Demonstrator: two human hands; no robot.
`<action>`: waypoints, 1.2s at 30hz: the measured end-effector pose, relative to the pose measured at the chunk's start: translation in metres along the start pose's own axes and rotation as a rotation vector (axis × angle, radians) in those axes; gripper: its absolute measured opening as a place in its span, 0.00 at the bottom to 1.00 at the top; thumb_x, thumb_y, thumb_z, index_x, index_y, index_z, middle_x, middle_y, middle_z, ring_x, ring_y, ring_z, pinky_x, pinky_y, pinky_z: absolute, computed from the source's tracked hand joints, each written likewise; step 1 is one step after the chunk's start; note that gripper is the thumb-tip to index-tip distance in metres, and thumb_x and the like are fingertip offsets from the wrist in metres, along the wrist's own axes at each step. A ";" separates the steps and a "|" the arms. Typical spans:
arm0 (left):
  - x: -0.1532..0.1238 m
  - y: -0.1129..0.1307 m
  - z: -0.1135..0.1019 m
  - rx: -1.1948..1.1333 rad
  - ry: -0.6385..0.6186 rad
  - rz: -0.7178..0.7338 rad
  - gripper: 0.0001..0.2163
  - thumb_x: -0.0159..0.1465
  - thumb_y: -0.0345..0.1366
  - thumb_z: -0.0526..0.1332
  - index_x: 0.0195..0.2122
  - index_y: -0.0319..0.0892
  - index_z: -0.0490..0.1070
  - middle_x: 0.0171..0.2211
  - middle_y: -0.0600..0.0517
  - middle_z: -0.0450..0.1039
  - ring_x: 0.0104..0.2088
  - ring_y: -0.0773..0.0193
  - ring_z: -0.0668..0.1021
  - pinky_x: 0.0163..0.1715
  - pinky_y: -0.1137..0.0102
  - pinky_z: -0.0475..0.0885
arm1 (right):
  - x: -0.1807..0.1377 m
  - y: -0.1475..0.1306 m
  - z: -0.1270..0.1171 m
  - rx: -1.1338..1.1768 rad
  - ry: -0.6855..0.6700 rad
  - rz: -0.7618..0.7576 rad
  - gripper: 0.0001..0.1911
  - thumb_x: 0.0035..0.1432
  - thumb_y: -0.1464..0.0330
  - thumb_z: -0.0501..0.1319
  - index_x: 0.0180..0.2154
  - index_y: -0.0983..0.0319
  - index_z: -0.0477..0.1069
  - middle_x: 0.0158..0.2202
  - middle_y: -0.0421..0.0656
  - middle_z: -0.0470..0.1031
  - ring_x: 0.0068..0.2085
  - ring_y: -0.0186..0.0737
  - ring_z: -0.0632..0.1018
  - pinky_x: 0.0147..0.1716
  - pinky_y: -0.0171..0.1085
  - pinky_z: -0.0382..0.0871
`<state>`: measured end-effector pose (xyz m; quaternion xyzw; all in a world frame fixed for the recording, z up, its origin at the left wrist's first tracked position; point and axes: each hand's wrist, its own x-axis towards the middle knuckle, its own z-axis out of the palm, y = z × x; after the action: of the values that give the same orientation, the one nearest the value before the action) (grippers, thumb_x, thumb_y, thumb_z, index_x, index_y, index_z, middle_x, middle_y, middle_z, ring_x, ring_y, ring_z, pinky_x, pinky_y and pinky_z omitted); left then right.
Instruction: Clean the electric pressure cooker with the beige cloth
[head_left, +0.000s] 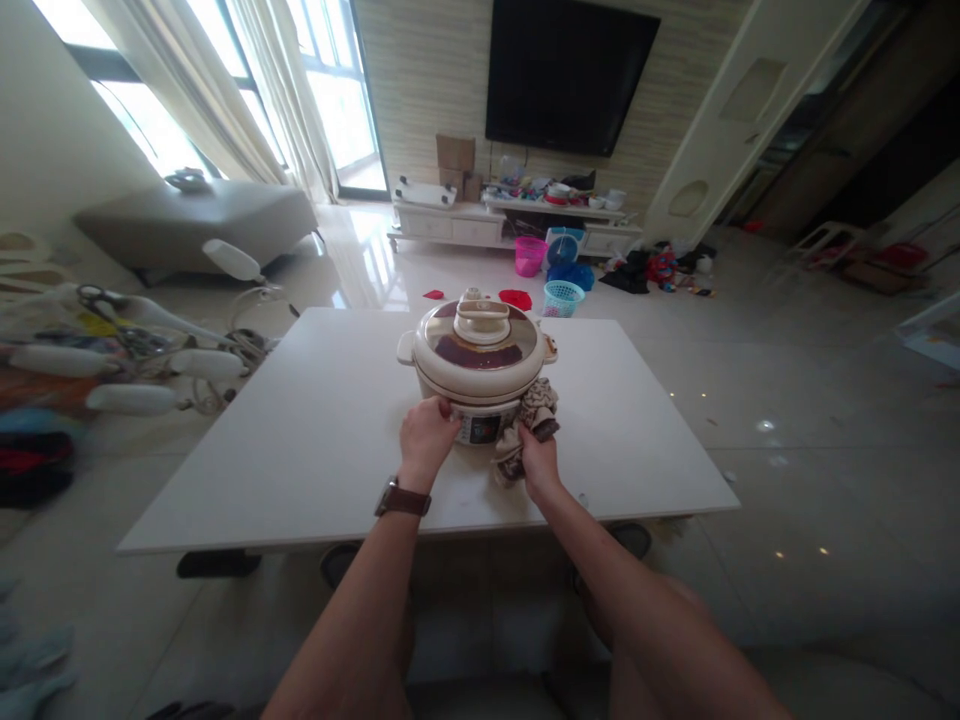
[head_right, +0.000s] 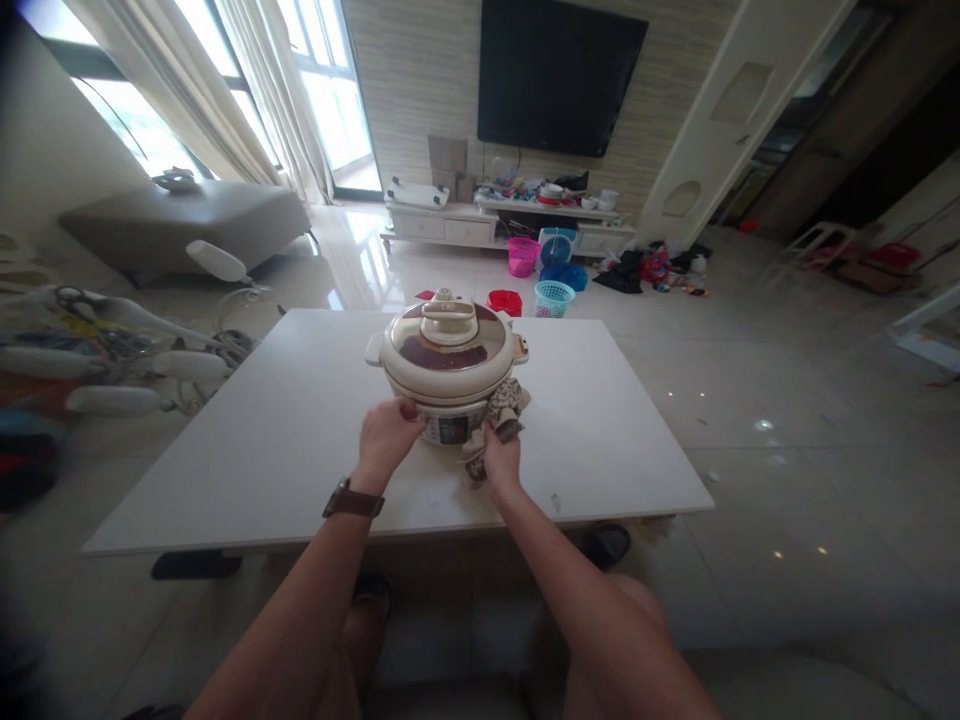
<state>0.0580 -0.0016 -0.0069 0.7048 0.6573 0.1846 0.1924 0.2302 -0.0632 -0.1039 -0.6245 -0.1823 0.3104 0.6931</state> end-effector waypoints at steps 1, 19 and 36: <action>0.000 -0.001 0.001 -0.003 0.004 0.003 0.04 0.63 0.37 0.67 0.37 0.46 0.81 0.41 0.47 0.86 0.47 0.52 0.85 0.45 0.64 0.74 | 0.001 -0.001 0.000 0.002 -0.001 0.005 0.20 0.51 0.60 0.72 0.45 0.61 0.79 0.44 0.48 0.87 0.47 0.48 0.87 0.46 0.43 0.83; -0.004 -0.002 0.003 -0.021 0.036 -0.033 0.07 0.63 0.43 0.70 0.39 0.48 0.81 0.40 0.49 0.86 0.46 0.51 0.85 0.45 0.63 0.75 | -0.006 -0.005 0.001 0.035 -0.028 0.063 0.21 0.51 0.60 0.72 0.46 0.61 0.81 0.46 0.48 0.87 0.48 0.48 0.87 0.47 0.43 0.83; -0.003 -0.006 0.012 0.056 0.061 -0.006 0.06 0.63 0.39 0.69 0.40 0.49 0.75 0.41 0.49 0.85 0.46 0.49 0.84 0.42 0.63 0.73 | -0.008 0.001 0.002 -0.017 -0.010 0.035 0.19 0.53 0.60 0.71 0.46 0.60 0.80 0.46 0.49 0.87 0.49 0.49 0.87 0.48 0.44 0.83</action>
<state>0.0593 -0.0050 -0.0204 0.7021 0.6699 0.1870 0.1530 0.2232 -0.0668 -0.1040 -0.6318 -0.1774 0.3239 0.6816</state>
